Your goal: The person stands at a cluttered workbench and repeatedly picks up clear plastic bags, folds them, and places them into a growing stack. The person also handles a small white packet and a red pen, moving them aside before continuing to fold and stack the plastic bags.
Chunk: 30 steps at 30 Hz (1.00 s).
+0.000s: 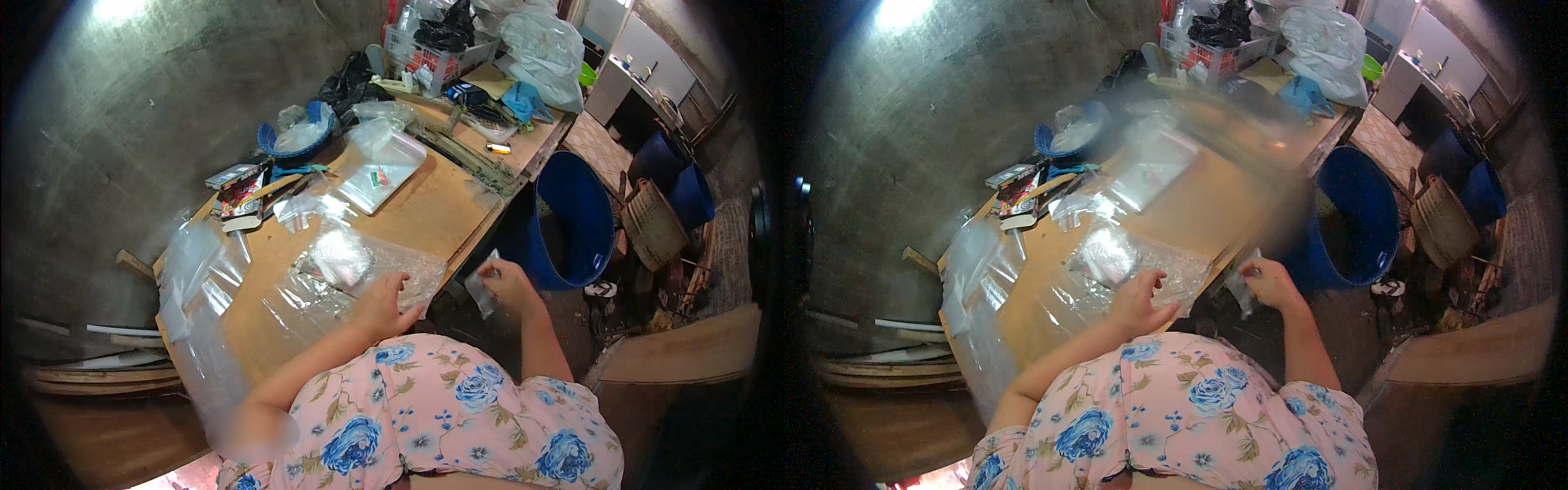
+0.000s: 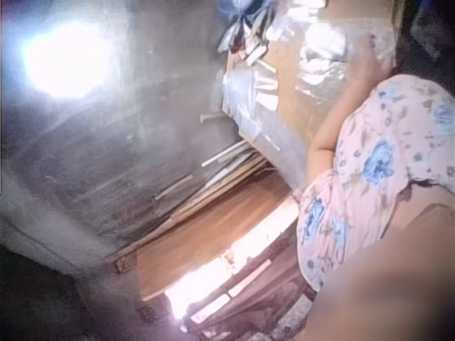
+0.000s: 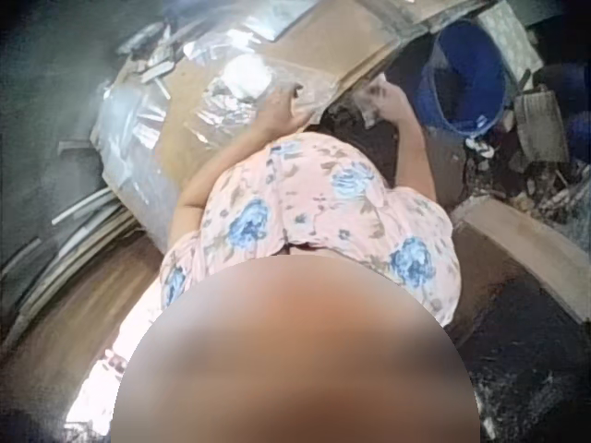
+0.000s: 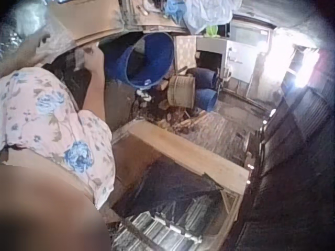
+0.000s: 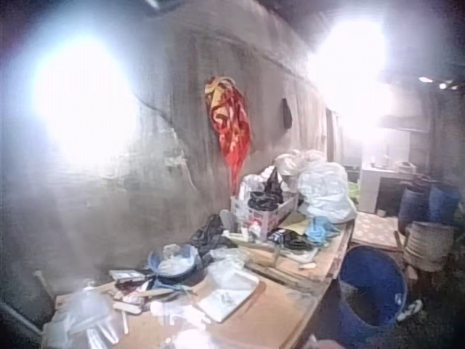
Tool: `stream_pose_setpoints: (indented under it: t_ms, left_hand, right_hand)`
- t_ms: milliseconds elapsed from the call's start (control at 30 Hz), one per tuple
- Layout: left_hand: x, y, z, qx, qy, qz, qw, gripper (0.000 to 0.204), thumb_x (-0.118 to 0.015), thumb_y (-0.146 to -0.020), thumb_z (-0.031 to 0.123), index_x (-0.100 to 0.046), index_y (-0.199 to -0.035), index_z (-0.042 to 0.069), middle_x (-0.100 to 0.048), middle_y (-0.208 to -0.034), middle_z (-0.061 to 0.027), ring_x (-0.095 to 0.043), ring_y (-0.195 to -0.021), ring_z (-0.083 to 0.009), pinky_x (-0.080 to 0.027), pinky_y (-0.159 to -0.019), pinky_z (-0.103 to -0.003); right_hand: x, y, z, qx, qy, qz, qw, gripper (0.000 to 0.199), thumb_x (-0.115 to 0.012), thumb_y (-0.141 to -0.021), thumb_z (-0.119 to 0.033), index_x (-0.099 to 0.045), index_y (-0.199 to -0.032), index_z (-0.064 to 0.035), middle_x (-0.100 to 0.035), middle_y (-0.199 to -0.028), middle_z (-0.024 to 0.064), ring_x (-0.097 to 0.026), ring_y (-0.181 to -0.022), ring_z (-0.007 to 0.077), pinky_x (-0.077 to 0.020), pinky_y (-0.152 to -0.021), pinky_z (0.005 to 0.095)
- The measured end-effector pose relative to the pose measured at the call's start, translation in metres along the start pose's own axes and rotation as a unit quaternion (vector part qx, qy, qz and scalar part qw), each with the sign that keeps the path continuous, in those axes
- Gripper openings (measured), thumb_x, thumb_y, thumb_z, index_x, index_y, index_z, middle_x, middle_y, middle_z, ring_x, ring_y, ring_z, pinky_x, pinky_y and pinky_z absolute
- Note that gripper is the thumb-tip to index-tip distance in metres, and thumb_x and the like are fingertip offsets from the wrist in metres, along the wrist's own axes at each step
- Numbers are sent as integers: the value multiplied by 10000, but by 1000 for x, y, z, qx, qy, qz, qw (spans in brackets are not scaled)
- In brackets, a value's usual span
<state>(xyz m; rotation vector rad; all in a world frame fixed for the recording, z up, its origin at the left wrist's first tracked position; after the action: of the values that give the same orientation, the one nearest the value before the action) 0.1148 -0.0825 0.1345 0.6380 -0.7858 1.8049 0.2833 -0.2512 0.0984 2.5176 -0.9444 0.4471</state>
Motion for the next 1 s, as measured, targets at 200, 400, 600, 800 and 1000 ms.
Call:
stream_pose_setpoints:
  t_ms: [200, 400, 600, 800, 1000]
  left_hand:
    - [-16, -3, -17, -22, -136, -24, 990, 789, -674, -664, 402, -330, -1290, 69, -284, -1300, -241, -319, -1174, -412, -314, -911, -523]
    - [-42, 6, -41, 63, -101, -81, 990, 855, -638, -680, 377, -235, -1375, 85, -138, -1431, -232, -162, -1306, -421, -240, -964, -595]
    - [-25, 0, -61, 37, -156, 9, 987, 588, -551, -774, 154, -357, -1320, 63, -303, -1390, -161, -248, -1278, -410, -251, -975, -546]
    - [18, -11, 3, -52, -107, 79, 990, 561, -556, -731, 93, -433, -1278, 86, -387, -1350, -121, -312, -1260, -361, -235, -984, -533]
    - [51, -8, -49, 30, -63, 195, 978, 581, -571, -731, 111, -426, -1293, 88, -386, -1348, -140, -325, -1253, -360, -252, -1002, -495]
  right_hand:
    - [-81, -12, 62, -79, -24, -157, 984, 203, -602, -779, -86, -629, -978, -52, -601, -776, 15, -526, -623, 98, -448, -577, 260]
    - [-183, -88, 27, 81, -153, -185, 967, 403, -555, -820, -80, -505, -1219, -107, -526, -1141, 81, -510, -970, 147, -444, -810, 297]
    - [-218, -121, -30, 200, -69, -325, 922, 506, -509, -840, -306, -416, -1293, -102, -422, -1296, 105, -409, -1185, 191, -355, -971, 306]
    - [-244, -149, -81, 265, -147, -330, 894, 559, -519, -819, -307, -382, -1308, -73, -402, -1316, 150, -392, -1214, 235, -352, -976, 318]
    - [-218, -114, -137, 533, 164, -196, 807, 553, -531, -806, -251, -382, -1303, -61, -422, -1295, 167, -418, -1191, 253, -386, -941, 326]
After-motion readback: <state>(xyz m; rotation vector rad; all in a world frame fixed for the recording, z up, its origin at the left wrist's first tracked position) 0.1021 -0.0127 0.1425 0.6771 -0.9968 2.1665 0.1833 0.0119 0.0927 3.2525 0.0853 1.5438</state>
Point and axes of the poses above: each hand's wrist, its own y-axis away from the middle knuckle, its own x-axis out of the back of the hand, z = x × y, the point moved 8 cm from there along -y, towards the middle knuckle
